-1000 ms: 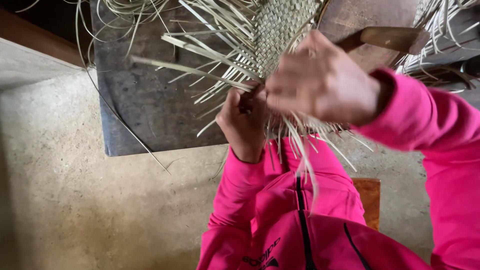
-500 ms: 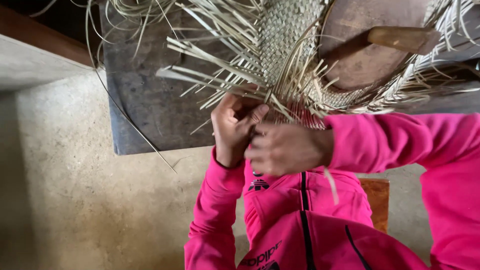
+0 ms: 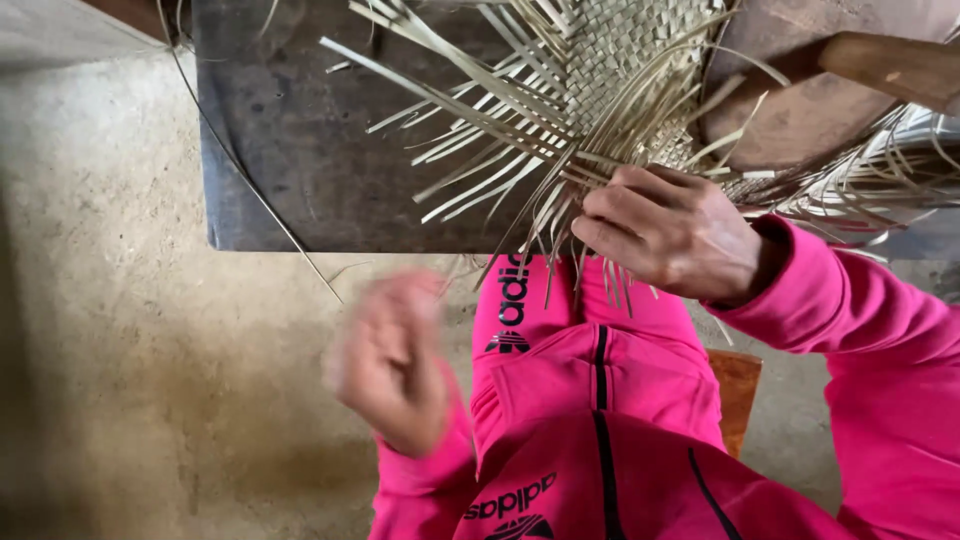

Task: Weaving a hat from dried plant fibers on a wooden mold

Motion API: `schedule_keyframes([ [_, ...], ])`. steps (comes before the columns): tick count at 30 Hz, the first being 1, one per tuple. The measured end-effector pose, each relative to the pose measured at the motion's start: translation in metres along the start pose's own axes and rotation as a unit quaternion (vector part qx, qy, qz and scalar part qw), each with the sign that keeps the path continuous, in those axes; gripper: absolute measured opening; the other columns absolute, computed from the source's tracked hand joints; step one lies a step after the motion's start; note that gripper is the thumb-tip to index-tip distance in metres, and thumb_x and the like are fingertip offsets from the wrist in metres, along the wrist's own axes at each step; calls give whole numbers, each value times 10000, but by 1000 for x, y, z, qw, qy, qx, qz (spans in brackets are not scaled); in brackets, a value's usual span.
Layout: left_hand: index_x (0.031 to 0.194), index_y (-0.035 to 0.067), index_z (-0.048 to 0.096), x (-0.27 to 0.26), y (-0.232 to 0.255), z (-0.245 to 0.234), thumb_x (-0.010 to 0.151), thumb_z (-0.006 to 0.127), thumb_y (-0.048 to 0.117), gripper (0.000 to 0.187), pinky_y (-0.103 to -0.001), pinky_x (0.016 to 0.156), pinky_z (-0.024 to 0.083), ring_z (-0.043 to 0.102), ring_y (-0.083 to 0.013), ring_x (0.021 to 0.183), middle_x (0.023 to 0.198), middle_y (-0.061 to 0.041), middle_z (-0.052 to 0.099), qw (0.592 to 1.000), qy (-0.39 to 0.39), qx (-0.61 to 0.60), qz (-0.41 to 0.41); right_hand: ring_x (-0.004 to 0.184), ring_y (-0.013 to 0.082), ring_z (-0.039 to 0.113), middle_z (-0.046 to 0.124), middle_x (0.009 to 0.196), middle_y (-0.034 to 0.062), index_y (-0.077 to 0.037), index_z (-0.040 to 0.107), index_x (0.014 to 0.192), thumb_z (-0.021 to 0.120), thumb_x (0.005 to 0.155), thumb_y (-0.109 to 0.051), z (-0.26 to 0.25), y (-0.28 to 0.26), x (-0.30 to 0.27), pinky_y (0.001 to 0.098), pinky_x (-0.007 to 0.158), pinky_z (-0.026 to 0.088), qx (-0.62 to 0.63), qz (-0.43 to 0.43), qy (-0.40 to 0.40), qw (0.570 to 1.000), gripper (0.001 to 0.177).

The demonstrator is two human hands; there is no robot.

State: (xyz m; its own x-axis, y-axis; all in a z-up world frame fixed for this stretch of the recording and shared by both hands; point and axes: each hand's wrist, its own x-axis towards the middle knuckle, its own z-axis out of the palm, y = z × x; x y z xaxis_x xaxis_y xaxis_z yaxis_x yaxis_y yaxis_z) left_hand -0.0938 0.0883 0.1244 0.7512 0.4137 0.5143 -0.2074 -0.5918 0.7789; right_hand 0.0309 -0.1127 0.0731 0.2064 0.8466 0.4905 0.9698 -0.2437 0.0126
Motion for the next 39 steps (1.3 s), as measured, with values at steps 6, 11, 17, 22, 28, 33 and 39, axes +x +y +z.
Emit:
schedule_keyframes([
  [6,1178,-21,453,3,-1,73,914,465,-10,264,-406,943,468,538,-348,1089,1121,-184,535,989,-140,-33,-13,671,252,482,504,857,95,-18,538,734,510,944,-49,-16,-12,16,347,548,425,46,28,13,998,214],
  [11,942,-1,401,1,-34,110,965,354,143,154,-442,744,363,435,-314,816,875,-150,482,995,-86,-42,-24,715,234,522,531,920,113,-10,581,954,494,868,104,-21,-11,12,348,622,441,92,42,48,994,167],
  [17,838,57,461,4,-48,113,883,441,97,63,-352,668,375,478,-231,741,797,-75,505,986,-99,-97,-96,966,320,596,556,1088,170,6,552,1118,496,903,66,-25,-3,28,431,815,498,121,8,24,992,230],
  [22,825,47,551,8,-62,105,912,500,259,234,-241,457,387,460,-73,540,612,-1,525,921,-173,-281,-204,788,227,611,649,916,72,-54,640,961,590,900,-175,-11,-3,25,366,764,504,117,-25,-18,993,144],
  [28,975,-35,587,-2,-68,101,903,558,177,226,-239,624,559,631,-156,713,804,-116,644,814,-176,-466,-298,667,124,566,562,833,6,-86,622,869,721,916,-139,-11,-14,21,260,435,354,-11,157,-18,987,122],
  [33,972,10,610,-5,-65,101,910,536,191,205,-211,588,470,541,-100,742,835,-46,556,909,-156,-316,-224,671,128,580,554,897,-14,-139,649,928,760,866,-273,-4,-24,22,289,381,405,-147,225,-62,961,184],
  [39,967,42,609,-8,-62,102,911,539,118,117,-270,693,447,546,-154,778,834,-49,571,958,-129,-219,-135,711,202,571,576,858,43,-68,552,863,624,935,-96,-15,-27,37,323,570,429,14,245,-53,968,106],
])
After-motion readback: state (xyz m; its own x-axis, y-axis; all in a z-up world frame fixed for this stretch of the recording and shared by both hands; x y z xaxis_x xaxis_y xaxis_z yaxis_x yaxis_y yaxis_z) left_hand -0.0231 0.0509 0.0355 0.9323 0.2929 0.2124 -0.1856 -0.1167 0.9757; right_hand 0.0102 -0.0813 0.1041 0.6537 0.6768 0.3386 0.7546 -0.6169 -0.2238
